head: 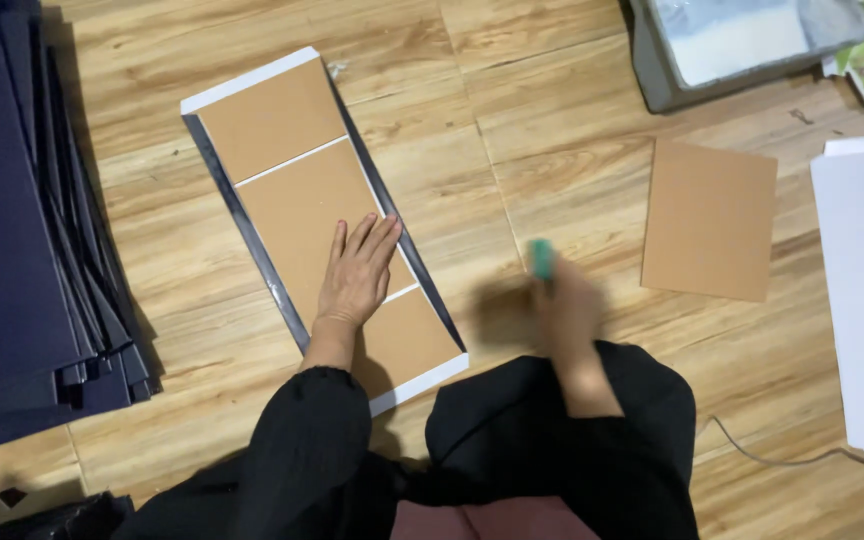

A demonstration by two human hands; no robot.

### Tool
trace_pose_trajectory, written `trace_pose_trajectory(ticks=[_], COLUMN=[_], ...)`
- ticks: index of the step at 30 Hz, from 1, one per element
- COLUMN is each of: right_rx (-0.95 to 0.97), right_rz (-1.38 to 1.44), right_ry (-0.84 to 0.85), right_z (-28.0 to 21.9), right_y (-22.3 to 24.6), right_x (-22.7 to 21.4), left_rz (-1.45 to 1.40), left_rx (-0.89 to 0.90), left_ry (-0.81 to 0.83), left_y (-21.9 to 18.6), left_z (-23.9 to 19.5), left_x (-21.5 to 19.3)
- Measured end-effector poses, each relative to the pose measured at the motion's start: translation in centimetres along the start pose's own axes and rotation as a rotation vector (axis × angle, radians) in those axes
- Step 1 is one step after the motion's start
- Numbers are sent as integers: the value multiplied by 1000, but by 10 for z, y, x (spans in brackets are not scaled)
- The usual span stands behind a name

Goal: Assembling cardboard folders by placing panels on an adhesive sheet and smoothing them with a tool

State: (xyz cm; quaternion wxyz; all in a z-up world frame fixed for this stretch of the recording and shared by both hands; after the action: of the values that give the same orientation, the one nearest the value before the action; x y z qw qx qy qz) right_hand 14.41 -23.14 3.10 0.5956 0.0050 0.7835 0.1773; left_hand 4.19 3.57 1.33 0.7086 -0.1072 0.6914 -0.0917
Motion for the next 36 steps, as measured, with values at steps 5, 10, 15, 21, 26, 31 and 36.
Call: trace_pose_trajectory(ticks=[5, 10, 15, 21, 26, 31, 36], right_rx=[-767, -948, -1042, -872, -1017, -948, -654], right_rz=[-288, -259, -279, -215, -285, -378, -34], right_ry=[-243, -17, 64, -62, -8, -134, 245], right_z=[4, -39, -63, 3, -59, -7, 118], right_y=[128, 111, 116, 131, 102, 106, 206], right_x=[33, 51, 17, 34, 43, 42, 39], left_rz=[-46, -73, -84, -87, -81, -85, -53], left_rx=[-129, -153, -159, -169, -136, -125, -148], left_ry=[-4, -26, -49, -47, -81, -89, -74], left_y=[9, 12, 13, 12, 11, 12, 10], left_z=[-4, -3, -3, -5, -3, -1, -5], left_x=[1, 2, 7, 10, 7, 5, 7])
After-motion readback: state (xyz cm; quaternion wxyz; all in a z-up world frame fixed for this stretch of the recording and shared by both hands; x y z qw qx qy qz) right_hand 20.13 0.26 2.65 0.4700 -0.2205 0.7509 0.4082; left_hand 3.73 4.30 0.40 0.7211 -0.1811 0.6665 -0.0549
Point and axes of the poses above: each hand's wrist, its own z-axis towards the middle knuckle, its own x-axis out of the palm, y = z × x, the point moved 4 cm from there along z, towards the middle knuckle, and after that the axes turned 12 degrees about y, right-handed, at the moved point
